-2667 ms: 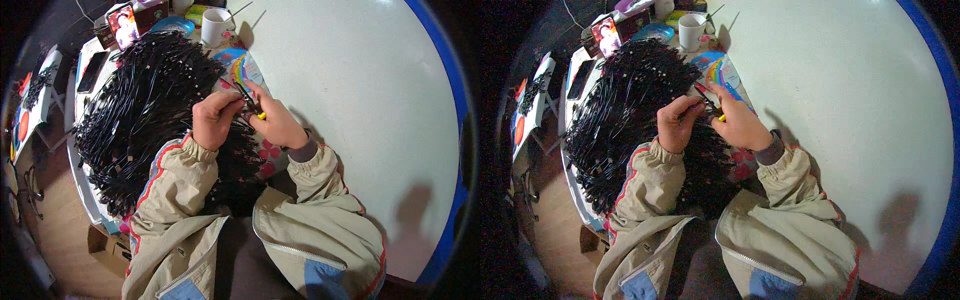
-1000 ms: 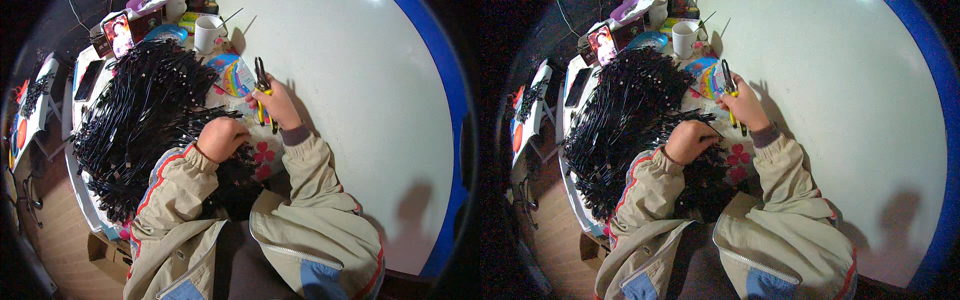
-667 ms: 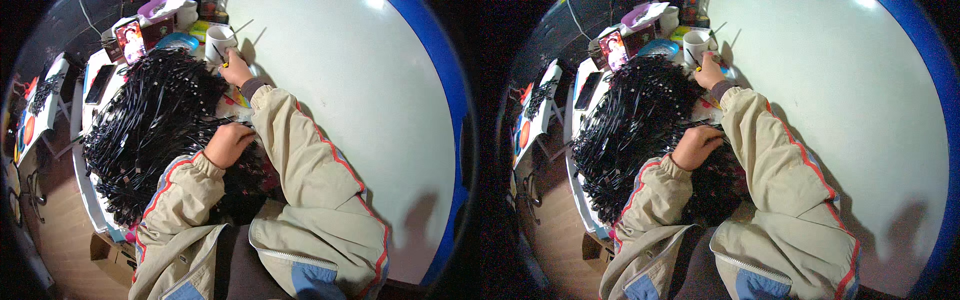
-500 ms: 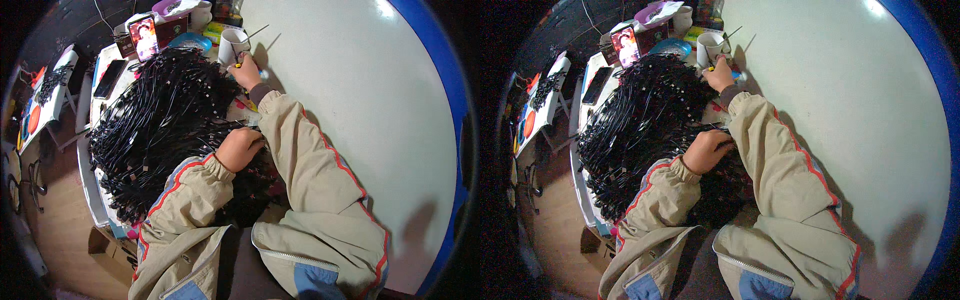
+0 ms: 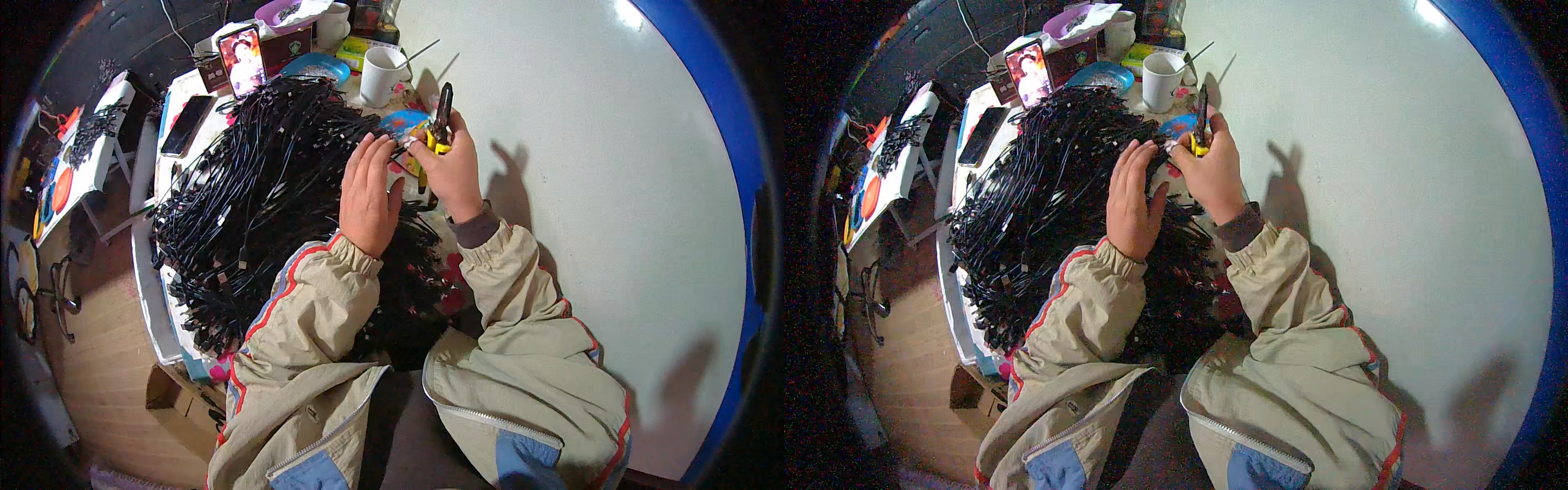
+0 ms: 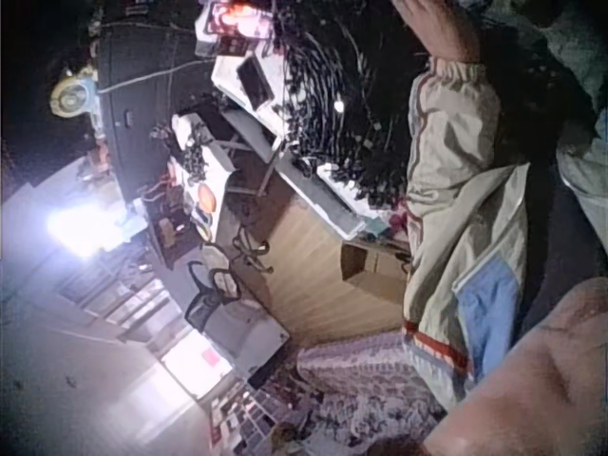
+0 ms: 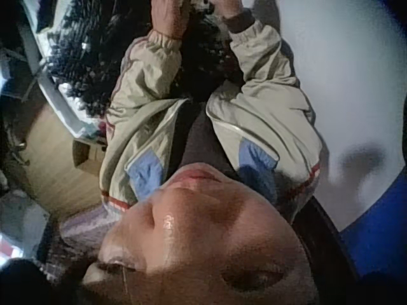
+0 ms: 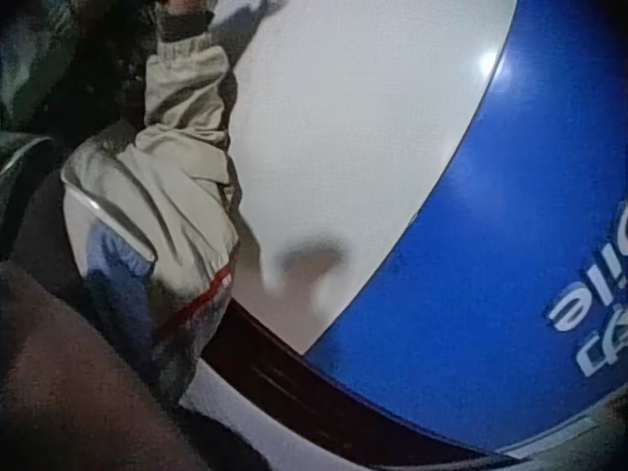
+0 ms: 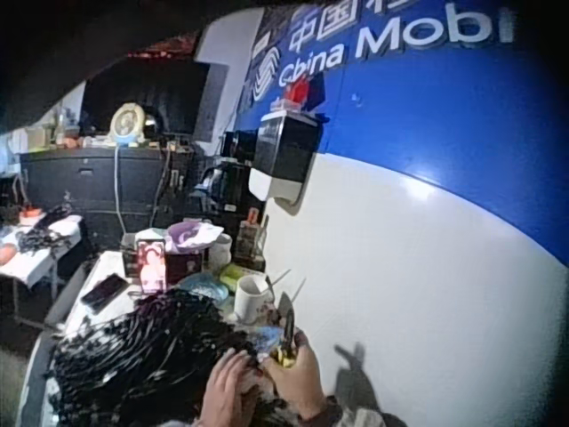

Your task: The person repeatedly picks up black cables from a pile on a table and uses yellow-handled pliers to trim the ends. Trimmed pieces are placed into a white tray on the left. The person continues this cycle throughout the clip.

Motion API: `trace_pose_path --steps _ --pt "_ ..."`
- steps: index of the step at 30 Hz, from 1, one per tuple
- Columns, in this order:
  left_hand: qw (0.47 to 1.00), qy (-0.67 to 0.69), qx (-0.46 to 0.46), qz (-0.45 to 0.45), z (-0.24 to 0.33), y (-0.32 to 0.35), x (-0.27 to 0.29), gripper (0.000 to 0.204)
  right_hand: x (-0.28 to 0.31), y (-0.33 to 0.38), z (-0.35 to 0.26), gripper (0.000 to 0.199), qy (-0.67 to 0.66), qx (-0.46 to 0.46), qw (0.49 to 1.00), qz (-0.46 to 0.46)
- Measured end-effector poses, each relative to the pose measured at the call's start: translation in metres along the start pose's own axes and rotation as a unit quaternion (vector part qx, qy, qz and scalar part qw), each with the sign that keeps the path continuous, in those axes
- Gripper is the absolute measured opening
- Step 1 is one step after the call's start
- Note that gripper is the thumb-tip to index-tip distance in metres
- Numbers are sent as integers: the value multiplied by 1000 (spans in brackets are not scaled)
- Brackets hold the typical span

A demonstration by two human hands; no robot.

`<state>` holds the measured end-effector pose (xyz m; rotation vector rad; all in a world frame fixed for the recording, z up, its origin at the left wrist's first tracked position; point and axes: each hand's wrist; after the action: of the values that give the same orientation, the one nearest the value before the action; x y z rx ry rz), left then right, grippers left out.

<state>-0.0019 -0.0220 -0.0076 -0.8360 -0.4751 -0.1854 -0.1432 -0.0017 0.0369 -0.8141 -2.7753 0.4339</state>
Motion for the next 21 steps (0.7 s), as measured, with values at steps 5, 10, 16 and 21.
trace_pose_path --steps 5,10,16,21 --pt "1000 -16 13 -19 -25 13 -18 61 -4 -45 1 36 -160 -76 975 136" --pt "992 -87 90 -18 -43 13 -23 60 25 -63 -22 40 -197 71 961 181" --pt "980 -88 2 179 -10 1 13 41 53 0 -51 44 -160 28 986 25" --pt "990 33 -140 0 14 0 9 55 30 44 -38 50 -111 -52 989 -80"
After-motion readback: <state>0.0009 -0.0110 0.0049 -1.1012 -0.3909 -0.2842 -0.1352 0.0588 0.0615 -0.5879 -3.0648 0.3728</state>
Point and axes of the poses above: each hand's wrist, its own y-axis away from the middle knuckle, its own x-axis out of the back of the hand, z = x × y, and after that the axes turned 8 degrees about -y, right-handed
